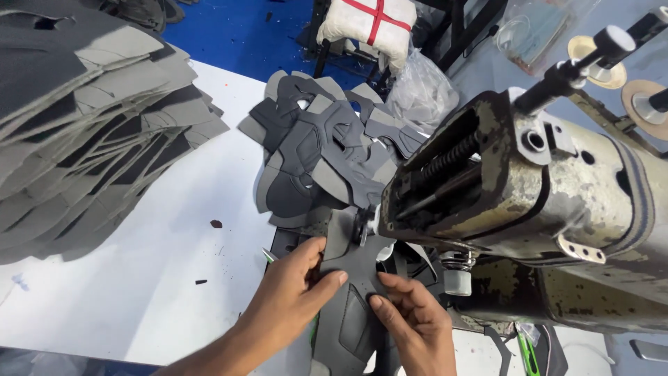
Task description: The person sews gray and black material pieces using a sewing machine, then trims excess thread with scissors. The person repeats this process for multiple pieces, stacking the finished items on the table.
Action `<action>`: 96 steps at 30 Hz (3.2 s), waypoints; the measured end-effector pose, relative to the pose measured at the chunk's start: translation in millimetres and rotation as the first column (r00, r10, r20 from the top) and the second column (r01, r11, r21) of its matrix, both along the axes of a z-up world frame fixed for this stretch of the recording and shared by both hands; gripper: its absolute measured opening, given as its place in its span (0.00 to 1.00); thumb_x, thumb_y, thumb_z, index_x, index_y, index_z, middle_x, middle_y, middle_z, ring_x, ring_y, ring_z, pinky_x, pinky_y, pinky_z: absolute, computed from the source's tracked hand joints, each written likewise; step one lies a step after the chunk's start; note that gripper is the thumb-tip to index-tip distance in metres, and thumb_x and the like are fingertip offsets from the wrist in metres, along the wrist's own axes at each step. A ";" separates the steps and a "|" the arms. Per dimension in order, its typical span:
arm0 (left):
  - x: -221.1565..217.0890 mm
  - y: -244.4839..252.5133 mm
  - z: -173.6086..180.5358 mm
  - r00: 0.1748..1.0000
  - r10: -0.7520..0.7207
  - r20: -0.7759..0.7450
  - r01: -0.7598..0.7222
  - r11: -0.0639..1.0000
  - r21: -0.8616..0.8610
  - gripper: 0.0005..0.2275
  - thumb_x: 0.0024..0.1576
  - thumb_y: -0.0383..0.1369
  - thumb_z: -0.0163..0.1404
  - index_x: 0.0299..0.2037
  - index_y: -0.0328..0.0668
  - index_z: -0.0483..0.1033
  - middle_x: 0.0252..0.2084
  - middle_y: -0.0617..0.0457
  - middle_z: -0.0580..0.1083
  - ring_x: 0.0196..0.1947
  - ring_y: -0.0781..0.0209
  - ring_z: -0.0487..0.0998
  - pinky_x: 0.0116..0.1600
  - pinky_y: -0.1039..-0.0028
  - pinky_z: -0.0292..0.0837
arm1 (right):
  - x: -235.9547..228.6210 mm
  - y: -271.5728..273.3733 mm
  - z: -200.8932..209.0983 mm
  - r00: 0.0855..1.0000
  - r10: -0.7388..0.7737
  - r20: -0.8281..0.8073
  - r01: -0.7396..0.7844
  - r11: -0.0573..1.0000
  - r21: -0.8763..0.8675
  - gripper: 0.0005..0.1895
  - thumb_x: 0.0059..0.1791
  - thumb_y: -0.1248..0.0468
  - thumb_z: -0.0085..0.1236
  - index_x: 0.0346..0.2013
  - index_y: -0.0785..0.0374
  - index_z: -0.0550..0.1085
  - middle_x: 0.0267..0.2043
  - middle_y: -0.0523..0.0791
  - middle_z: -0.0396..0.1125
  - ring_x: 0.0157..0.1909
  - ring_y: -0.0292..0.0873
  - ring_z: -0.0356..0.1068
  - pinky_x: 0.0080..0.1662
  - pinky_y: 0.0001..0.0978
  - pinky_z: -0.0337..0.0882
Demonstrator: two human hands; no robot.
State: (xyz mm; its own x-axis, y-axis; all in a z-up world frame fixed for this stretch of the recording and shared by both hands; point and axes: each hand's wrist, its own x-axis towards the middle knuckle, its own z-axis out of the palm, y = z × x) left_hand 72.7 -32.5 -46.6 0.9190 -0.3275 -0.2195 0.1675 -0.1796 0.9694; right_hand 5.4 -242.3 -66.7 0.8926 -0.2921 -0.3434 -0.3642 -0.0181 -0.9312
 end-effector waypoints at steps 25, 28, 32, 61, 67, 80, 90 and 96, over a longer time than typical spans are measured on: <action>97.0 -11.5 18.2 0.914 -0.337 0.224 0.313 0.940 0.136 0.12 0.57 0.24 0.50 0.50 0.36 0.79 0.40 0.49 0.83 0.40 0.67 0.82 0.48 0.72 0.74 | 22.2 39.1 -8.7 0.967 -0.141 0.214 0.109 0.982 0.156 0.14 0.48 0.71 0.61 0.48 0.67 0.72 0.28 0.42 0.72 0.30 0.32 0.71 0.32 0.28 0.76; 95.1 -10.9 13.5 0.916 -0.306 0.258 0.313 0.950 0.014 0.15 0.56 0.23 0.49 0.54 0.37 0.74 0.44 0.48 0.82 0.43 0.65 0.82 0.49 0.70 0.75 | 23.2 43.5 -7.0 0.961 -0.168 0.221 0.131 0.976 0.173 0.13 0.49 0.72 0.61 0.47 0.67 0.71 0.28 0.43 0.73 0.30 0.33 0.72 0.32 0.28 0.75; 70.2 -3.4 25.9 0.928 -0.126 0.350 0.051 0.975 0.215 0.17 0.57 0.28 0.54 0.55 0.34 0.66 0.40 0.40 0.78 0.46 0.49 0.79 0.47 0.62 0.72 | 27.3 45.4 -6.6 0.960 -0.161 0.229 0.116 0.974 0.197 0.13 0.49 0.72 0.60 0.47 0.66 0.71 0.29 0.46 0.74 0.31 0.34 0.73 0.33 0.28 0.76; 46.2 6.8 42.8 0.937 -0.324 0.130 0.261 0.898 0.355 0.25 0.49 0.40 0.64 0.52 0.39 0.68 0.50 0.48 0.69 0.48 0.53 0.75 0.50 0.63 0.72 | 18.2 31.7 13.1 0.994 -0.032 0.102 0.010 0.978 0.209 0.22 0.49 0.71 0.54 0.58 0.66 0.70 0.30 0.47 0.75 0.30 0.41 0.78 0.35 0.36 0.81; 54.9 9.9 37.3 0.920 -0.368 0.132 0.309 0.891 0.331 0.25 0.49 0.40 0.64 0.52 0.39 0.68 0.50 0.48 0.69 0.47 0.54 0.75 0.49 0.63 0.71 | 15.2 33.7 -10.0 0.979 -0.059 0.194 0.018 0.978 0.207 0.21 0.49 0.72 0.55 0.58 0.70 0.68 0.28 0.48 0.73 0.29 0.43 0.78 0.35 0.38 0.81; 95.5 5.3 14.3 0.874 -0.384 0.299 0.293 0.906 0.306 0.28 0.42 0.39 0.69 0.50 0.41 0.69 0.48 0.46 0.71 0.50 0.50 0.75 0.52 0.64 0.70 | 40.4 48.9 9.9 0.961 -0.178 0.212 0.125 0.963 0.241 0.15 0.49 0.71 0.56 0.51 0.70 0.71 0.30 0.49 0.75 0.29 0.42 0.78 0.33 0.35 0.81; 110.7 5.9 19.9 0.835 -0.466 0.291 0.363 0.866 0.345 0.33 0.39 0.38 0.71 0.54 0.44 0.66 0.43 0.48 0.66 0.41 0.55 0.70 0.46 0.66 0.69 | -39.5 24.5 -53.5 0.964 0.111 0.241 -0.165 0.961 0.221 0.14 0.54 0.67 0.67 0.41 0.76 0.71 0.27 0.56 0.77 0.25 0.50 0.78 0.27 0.36 0.77; 103.9 6.6 32.3 0.881 -0.435 0.183 0.370 0.877 0.306 0.33 0.40 0.36 0.70 0.55 0.46 0.66 0.45 0.51 0.66 0.40 0.58 0.68 0.45 0.67 0.68 | -34.9 26.0 -49.8 0.979 0.025 0.205 -0.090 0.945 0.315 0.15 0.51 0.65 0.65 0.47 0.70 0.71 0.33 0.54 0.79 0.29 0.51 0.79 0.27 0.38 0.78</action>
State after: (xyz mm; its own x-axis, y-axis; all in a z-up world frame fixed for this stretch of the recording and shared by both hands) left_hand 176.7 -25.9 -14.3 0.7534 -0.6431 -0.1373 -0.2036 -0.4267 0.8812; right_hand -29.5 -216.3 -116.5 0.9634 -0.1414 -0.2277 -0.1821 0.2781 -0.9432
